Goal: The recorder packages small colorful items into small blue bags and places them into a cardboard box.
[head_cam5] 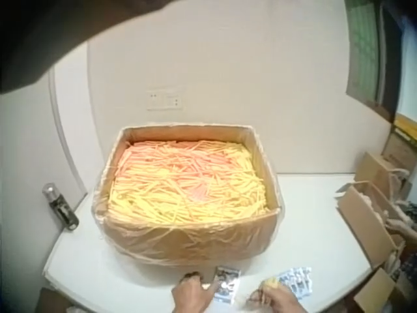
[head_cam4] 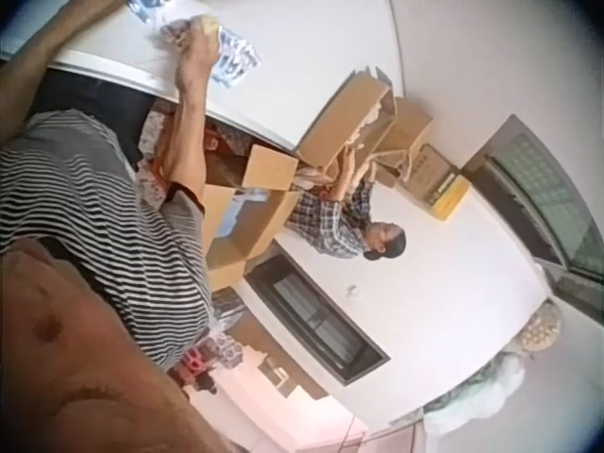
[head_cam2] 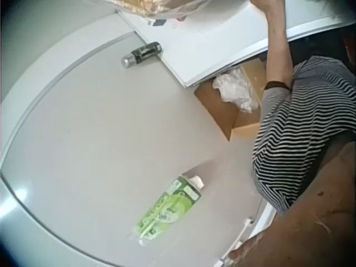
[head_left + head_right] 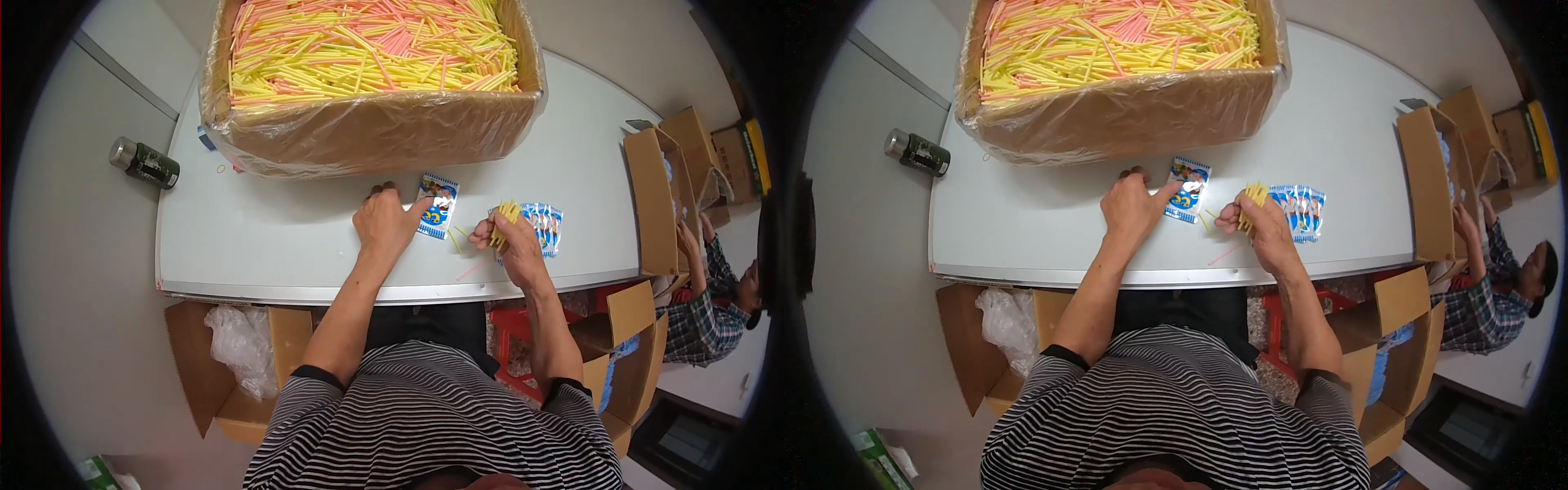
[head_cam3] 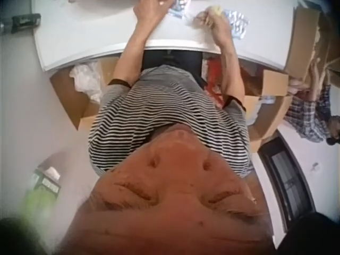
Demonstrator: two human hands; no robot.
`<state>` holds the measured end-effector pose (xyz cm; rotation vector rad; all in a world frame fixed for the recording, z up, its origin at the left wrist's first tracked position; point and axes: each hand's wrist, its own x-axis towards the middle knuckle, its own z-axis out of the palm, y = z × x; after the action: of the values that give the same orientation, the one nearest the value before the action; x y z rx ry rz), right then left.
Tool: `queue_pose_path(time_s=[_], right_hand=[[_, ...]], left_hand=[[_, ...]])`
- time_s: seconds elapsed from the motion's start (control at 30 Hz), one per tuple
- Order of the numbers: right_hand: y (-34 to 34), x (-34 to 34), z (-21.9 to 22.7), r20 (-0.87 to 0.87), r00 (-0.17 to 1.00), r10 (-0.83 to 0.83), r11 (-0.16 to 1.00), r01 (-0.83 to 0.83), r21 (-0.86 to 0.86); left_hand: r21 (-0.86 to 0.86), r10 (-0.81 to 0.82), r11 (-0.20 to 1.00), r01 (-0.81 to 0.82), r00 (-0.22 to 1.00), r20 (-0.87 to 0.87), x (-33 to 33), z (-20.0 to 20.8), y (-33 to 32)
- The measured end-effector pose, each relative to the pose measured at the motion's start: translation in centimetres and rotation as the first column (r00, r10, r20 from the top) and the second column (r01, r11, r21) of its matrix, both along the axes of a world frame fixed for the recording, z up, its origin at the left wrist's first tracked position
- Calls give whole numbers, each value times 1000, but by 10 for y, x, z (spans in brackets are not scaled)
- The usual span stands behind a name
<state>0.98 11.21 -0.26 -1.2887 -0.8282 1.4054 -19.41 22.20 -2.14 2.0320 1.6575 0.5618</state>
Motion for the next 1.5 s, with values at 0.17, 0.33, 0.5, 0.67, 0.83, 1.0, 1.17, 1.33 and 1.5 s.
queue_pose_path(time_s=[0.17, 0.33, 0.5, 0.67, 0.83, 1.0, 1.17, 1.33, 1.5], right_hand=[[-5, -2, 1, -26, 996, -84, 996, 85, 35], [-7, -1, -5, -39, 995, -87, 995, 89, 47], [-6, -1, -6, -24, 997, -72, 996, 74, 54], [0, 2, -4, -108, 987, -118, 987, 128, 98], [9, -1, -2, -112, 979, -168, 955, 190, 229], [20, -10, 9, -167, 974, -153, 907, 205, 369], [29, -18, 19, -239, 966, -99, 864, 203, 462], [33, -23, 24, -261, 961, -89, 842, 212, 496], [33, -30, 34, -258, 964, -69, 824, 201, 530]], left_hand=[[-63, -41, 997, 43, 999, 22, 20, -10, 11], [-158, 11, 987, 10, 991, 137, 17, -20, 18], [-35, -77, 996, 83, 985, 152, 4, -20, 17], [104, -114, 991, 85, 940, 323, -15, -14, 6], [-290, 91, 942, 169, 703, 705, -16, 7, -12], [-356, 71, 861, 363, 607, 791, -14, 7, -26], [-332, -12, 828, 451, 606, 795, -11, 6, -35], [-259, -87, 823, 505, 563, 822, -7, 10, -45], [-279, -91, 775, 568, 536, 839, -5, 20, -48]])
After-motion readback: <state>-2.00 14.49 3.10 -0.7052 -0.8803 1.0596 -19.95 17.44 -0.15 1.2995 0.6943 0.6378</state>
